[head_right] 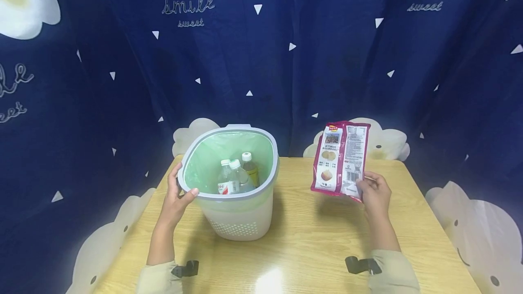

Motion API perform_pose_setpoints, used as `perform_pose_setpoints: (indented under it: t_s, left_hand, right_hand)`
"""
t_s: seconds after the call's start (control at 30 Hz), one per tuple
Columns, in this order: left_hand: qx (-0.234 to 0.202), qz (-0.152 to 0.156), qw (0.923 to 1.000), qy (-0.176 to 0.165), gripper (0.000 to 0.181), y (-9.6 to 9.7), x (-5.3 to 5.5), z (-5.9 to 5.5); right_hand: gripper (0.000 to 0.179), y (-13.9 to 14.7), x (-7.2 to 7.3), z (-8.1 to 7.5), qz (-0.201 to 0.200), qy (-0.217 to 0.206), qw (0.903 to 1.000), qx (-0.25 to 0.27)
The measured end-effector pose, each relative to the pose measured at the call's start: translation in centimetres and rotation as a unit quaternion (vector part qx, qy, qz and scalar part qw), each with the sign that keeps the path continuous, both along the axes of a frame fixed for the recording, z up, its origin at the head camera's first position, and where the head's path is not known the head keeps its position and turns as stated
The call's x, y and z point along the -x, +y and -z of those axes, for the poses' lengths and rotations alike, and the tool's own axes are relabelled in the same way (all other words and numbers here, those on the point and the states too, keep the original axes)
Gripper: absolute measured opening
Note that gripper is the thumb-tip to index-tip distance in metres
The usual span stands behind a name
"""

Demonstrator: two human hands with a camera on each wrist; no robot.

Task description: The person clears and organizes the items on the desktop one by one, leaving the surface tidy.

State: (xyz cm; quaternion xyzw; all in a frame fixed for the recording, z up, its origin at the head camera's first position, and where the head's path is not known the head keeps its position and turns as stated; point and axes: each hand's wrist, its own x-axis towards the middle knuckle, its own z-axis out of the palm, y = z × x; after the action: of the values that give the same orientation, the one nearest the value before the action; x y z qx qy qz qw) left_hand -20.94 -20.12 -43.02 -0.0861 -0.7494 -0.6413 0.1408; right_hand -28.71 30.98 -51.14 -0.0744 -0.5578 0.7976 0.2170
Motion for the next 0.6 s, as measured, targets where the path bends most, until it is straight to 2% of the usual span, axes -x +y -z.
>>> perform_pose_setpoints:
  t_s: [0.1,0.13,0.23,0.33,0.47,0.6]
  left_hand:
    - [-0.004,0.002,1.0,-0.008,0.086,0.0,-0.2,-0.3]
    - [-0.004,0.003,0.9999,-0.011,0.086,0.2,-0.4,-0.7]
    - [-0.002,0.004,0.9999,-0.016,0.086,0.6,-1.1,-1.9]
    - [0.003,0.003,0.9998,-0.018,0.085,1.0,-1.6,-2.9]
    - [0.004,0.002,0.9998,-0.021,0.085,1.0,-1.6,-2.9]
    - [-0.003,0.006,0.9999,-0.016,0.085,0.9,-1.3,-2.3]
  right_hand:
    - [0.032,0.0,0.7,-0.1,-0.005,0.0,0.9998,-0.02]
    - [0.032,-0.5,0.5,-0.9,-0.001,-0.005,0.9999,-0.014]
    - [0.025,-3.2,-1.2,-5.2,0.028,-0.059,0.9973,-0.031]
    - [0.026,-4.6,-1.7,-7.5,0.039,-0.066,0.997,-0.007]
    - [0.028,-5.1,-1.0,-8.3,0.048,-0.052,0.9974,-0.01]
    - [0.029,-5.6,-0.7,-9.2,0.047,-0.036,0.9981,-0.017]
